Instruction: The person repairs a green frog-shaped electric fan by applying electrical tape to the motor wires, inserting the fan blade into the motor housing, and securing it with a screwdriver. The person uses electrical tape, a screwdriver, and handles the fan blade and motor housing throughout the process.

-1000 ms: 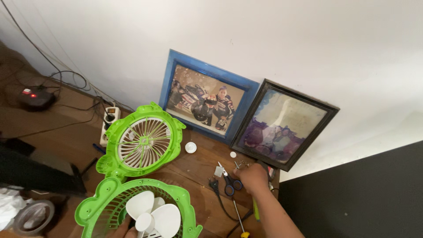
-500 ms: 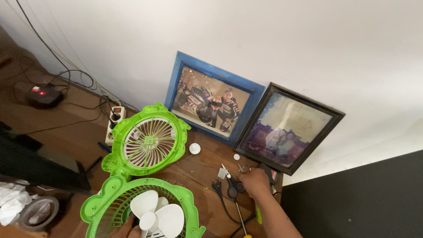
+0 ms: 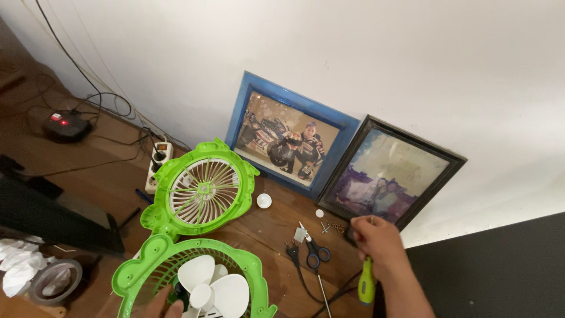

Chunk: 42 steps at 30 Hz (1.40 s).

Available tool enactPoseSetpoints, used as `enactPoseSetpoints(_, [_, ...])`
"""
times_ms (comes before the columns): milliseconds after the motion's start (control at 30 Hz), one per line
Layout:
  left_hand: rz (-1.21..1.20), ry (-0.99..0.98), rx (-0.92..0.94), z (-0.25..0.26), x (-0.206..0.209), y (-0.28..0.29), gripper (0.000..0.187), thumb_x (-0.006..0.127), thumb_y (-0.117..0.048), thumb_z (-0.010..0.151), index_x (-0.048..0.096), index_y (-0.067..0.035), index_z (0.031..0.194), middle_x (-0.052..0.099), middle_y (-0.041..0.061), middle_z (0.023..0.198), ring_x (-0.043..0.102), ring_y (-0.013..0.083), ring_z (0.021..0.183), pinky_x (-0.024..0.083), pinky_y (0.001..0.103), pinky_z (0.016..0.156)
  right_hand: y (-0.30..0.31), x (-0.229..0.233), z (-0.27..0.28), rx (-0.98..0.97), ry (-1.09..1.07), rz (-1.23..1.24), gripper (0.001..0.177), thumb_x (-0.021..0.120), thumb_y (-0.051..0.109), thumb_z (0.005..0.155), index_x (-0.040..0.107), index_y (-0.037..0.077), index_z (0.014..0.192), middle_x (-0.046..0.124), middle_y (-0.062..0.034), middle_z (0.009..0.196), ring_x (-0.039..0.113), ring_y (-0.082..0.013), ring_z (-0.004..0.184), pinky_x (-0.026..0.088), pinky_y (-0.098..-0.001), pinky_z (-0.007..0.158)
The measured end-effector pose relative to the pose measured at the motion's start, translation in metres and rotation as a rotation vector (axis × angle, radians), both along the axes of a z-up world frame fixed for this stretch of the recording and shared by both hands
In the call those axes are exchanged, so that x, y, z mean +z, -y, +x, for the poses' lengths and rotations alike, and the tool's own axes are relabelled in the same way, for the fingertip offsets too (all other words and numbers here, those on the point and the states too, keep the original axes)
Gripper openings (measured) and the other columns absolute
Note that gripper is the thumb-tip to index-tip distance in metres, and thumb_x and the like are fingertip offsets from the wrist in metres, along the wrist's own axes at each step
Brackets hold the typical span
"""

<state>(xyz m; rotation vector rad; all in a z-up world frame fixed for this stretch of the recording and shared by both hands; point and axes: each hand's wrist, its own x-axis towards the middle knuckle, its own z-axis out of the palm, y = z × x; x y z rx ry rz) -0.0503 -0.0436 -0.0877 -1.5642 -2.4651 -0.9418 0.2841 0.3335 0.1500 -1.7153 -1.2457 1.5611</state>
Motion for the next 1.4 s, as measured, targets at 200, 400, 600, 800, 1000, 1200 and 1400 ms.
enactPoseSetpoints(200, [0.010,0.237,-0.093,0.004,0.068,-0.023,0.044,0.088,-0.038,0.068,0.081,-0.016,0.105,0.078,0.008,0.087,0.076,0.0251,0.083,0.060,0.041,0.083,0.031,0.042,-0.013,0.093,-0.350,-0.071,0.013,0.069,0.014,0.086,0.060,0.006,0.080,0.053,-0.0022,0.059,0.037,-0.0105,0.039,0.033,-0.0299,0.037])
enactPoseSetpoints(400, [0.232,0.678,-0.303,0.100,0.200,-0.065,0.034,0.087,-0.020,0.082,0.074,-0.011,0.113,0.072,0.007,0.093,0.076,0.0180,0.079,0.062,0.032,0.071,0.106,0.019,-0.054,0.477,-0.499,-0.500,0.016,0.072,0.019,0.086,0.060,0.010,0.084,0.052,-0.0035,0.053,0.040,-0.0131,0.034,0.032,-0.0296,0.034])
enactPoseSetpoints(600, [0.319,0.600,-0.332,0.111,0.268,-0.068,0.021,0.082,-0.016,0.092,0.075,-0.009,0.110,0.071,0.008,0.093,0.075,0.0206,0.085,0.060,0.030,0.070,0.124,-0.022,-0.086,0.553,-0.295,-0.545,0.013,0.072,0.011,0.086,0.065,0.003,0.094,0.056,-0.0033,0.062,0.052,-0.0135,0.051,0.040,-0.0279,0.049])
enactPoseSetpoints(800, [0.355,0.699,-0.251,0.112,0.285,-0.062,0.020,0.082,-0.012,0.089,0.069,-0.006,0.104,0.068,0.011,0.093,0.073,0.0233,0.085,0.059,0.033,0.072,0.128,-0.014,-0.089,0.479,-0.301,-0.669,0.015,0.071,0.011,0.087,0.059,0.002,0.091,0.062,-0.0087,0.067,0.059,-0.0174,0.059,0.046,-0.0318,0.058])
enactPoseSetpoints(1000, [0.373,0.737,-0.211,0.110,0.303,-0.050,0.018,0.080,-0.010,0.089,0.074,-0.005,0.105,0.069,0.010,0.090,0.073,0.0239,0.084,0.058,0.034,0.074,0.133,-0.006,-0.089,0.759,-0.330,-0.533,0.017,0.072,0.017,0.089,0.063,0.003,0.093,0.057,-0.0045,0.062,0.052,-0.0132,0.051,0.037,-0.0264,0.048])
enactPoseSetpoints(1200, [0.312,0.778,-0.211,0.102,0.305,-0.047,0.017,0.079,-0.006,0.085,0.076,-0.004,0.102,0.069,0.009,0.086,0.072,0.0229,0.081,0.057,0.034,0.071,0.146,-0.002,-0.090,0.852,-0.292,-0.448,0.022,0.070,0.025,0.092,0.067,0.004,0.099,0.060,-0.0026,0.064,0.049,-0.0084,0.050,0.035,-0.0229,0.047])
enactPoseSetpoints(1400, [0.252,0.766,-0.288,0.097,0.306,-0.044,0.012,0.080,-0.006,0.088,0.075,-0.005,0.098,0.070,0.008,0.086,0.072,0.0202,0.080,0.057,0.032,0.069,0.146,-0.001,-0.085,0.886,-0.286,-0.440,0.026,0.070,0.030,0.092,0.067,0.004,0.094,0.060,-0.0034,0.063,0.044,-0.0083,0.045,0.032,-0.0237,0.044])
